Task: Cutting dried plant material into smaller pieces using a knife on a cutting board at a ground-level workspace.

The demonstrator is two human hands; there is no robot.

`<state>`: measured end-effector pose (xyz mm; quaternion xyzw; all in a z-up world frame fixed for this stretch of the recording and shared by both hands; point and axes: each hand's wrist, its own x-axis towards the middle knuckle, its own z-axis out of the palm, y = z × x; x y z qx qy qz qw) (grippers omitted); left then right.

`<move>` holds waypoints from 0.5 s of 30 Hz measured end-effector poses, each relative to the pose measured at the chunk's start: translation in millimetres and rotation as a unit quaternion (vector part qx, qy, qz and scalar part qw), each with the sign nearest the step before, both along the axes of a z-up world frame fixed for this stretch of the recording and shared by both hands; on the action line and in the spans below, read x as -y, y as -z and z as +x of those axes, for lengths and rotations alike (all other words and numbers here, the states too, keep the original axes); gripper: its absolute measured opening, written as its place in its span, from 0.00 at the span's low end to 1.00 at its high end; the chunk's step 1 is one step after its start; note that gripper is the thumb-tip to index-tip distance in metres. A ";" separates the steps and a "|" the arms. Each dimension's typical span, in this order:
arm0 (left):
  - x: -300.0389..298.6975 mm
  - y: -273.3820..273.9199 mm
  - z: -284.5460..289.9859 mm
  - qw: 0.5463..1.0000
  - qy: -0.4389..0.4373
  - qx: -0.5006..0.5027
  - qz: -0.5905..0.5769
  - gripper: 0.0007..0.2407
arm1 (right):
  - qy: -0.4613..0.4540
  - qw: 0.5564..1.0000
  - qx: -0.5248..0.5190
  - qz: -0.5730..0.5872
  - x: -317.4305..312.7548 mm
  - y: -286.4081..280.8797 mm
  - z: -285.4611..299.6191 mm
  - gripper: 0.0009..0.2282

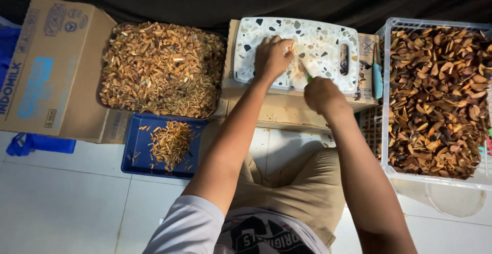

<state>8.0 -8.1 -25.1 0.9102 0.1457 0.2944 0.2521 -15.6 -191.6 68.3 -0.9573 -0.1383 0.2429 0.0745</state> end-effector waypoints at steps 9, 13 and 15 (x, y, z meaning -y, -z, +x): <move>0.7 -9.8 -8.4 1.000 0.024 0.008 0.013 0.10 | -0.065 0.983 0.171 -0.011 -15.2 -2.5 29.6 0.21; -2.6 -5.1 -9.1 0.998 0.039 0.039 -0.016 0.06 | -0.083 0.932 0.351 -0.029 -17.9 24.1 48.3 0.19; -4.5 -2.9 -8.3 0.998 0.044 0.029 -0.028 0.06 | -0.087 0.946 0.305 0.066 -26.4 48.9 63.4 0.15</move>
